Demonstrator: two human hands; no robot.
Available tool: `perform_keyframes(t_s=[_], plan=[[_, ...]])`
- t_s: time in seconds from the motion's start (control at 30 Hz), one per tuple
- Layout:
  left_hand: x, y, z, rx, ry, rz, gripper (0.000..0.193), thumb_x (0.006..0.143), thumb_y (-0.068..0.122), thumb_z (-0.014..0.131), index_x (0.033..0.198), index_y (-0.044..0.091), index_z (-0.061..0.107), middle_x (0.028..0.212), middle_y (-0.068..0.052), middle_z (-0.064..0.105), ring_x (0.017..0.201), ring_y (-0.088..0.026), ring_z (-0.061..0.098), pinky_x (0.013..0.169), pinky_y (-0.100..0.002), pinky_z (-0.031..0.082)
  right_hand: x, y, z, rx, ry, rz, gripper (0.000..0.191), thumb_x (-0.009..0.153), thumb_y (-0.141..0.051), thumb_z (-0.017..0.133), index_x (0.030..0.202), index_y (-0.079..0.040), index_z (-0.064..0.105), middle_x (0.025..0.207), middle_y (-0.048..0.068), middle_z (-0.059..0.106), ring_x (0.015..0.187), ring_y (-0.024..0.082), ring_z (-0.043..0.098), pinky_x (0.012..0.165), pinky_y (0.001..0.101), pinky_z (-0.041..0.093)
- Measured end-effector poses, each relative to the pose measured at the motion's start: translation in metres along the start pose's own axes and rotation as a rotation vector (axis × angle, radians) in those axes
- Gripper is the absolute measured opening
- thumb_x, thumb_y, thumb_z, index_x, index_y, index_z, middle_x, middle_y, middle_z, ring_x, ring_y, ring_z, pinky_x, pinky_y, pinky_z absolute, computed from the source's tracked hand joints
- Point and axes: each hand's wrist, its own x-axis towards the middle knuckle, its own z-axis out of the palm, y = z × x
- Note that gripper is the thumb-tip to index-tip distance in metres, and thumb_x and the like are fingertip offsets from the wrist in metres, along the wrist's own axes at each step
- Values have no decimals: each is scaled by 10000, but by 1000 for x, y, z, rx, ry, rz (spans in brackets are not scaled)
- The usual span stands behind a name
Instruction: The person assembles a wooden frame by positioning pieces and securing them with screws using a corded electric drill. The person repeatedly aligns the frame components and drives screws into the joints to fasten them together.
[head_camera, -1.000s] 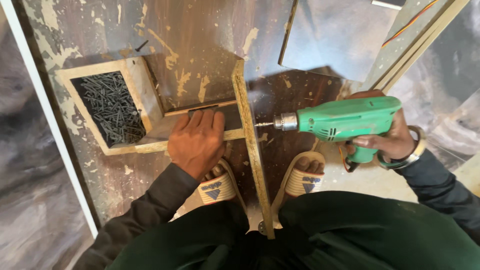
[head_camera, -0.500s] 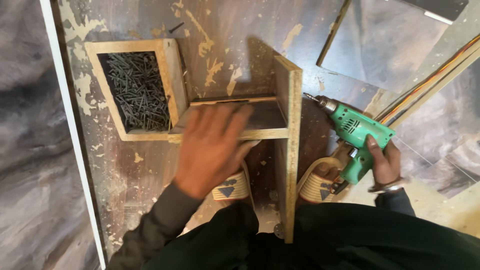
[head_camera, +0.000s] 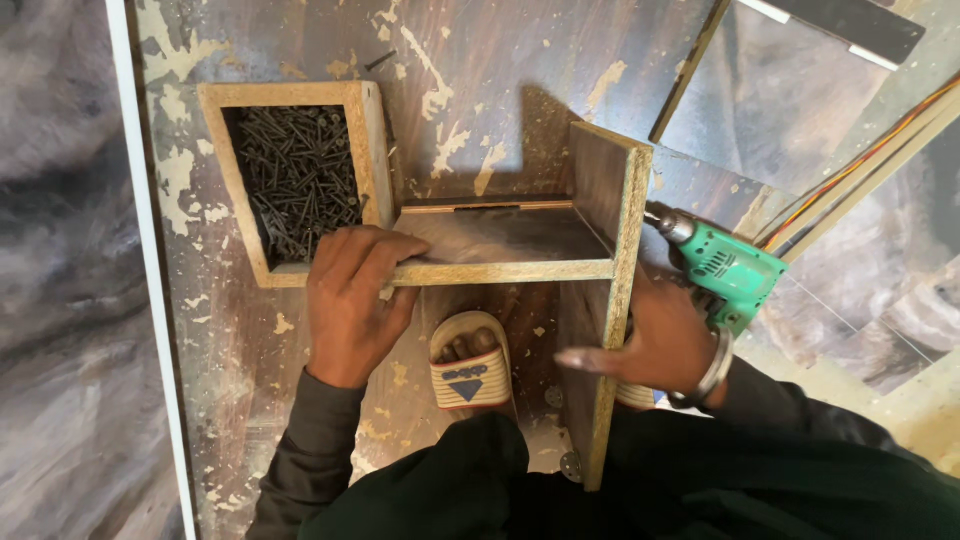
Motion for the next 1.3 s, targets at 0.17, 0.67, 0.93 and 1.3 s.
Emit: perform_keyframes(t_s=[0.17, 0.67, 0.93, 1.3], plan=[[-2, 6, -1, -51, 38, 5, 447, 724, -36, 789, 1145, 72, 684, 1104, -108, 698, 1029, -322, 635, 906, -438, 503, -14, 7, 8, 69, -127, 314, 582, 672, -302, 828, 1140, 12, 683, 889, 220, 735, 832, 365, 739, 811, 396, 587], [9, 22, 46, -798, -429, -370, 1156, 834, 455, 774, 1673, 130, 49, 1533, -295, 468, 1314, -413, 598, 1065, -516, 547, -13, 34, 6, 1642, 294, 295, 659, 646, 19, 534, 1304, 18, 503, 1255, 242, 679, 1108, 387, 683, 995, 477, 576], [22, 44, 47, -674, -19, 124, 860, 1067, 4, 665, 1689, 137, 86, 1781, -133, 47, 1686, -280, 35, 1415, -495, 81, 23, -19, -8, 1851, 104, 93, 542, 803, 28, 589, 1341, 98, 589, 1192, 210, 711, 1107, 323, 682, 1065, 452, 543], [59, 46, -1, -808, -333, -59, 823, 959, -58, 595, 1670, 78, 205, 1760, -142, 186, 1660, -286, 161, 1314, -427, 339, 4, -15, -33, 427, 585, -417, 404, 971, -146, 653, 1321, 1, 513, 1298, 236, 610, 1205, 331, 615, 1061, 457, 526]])
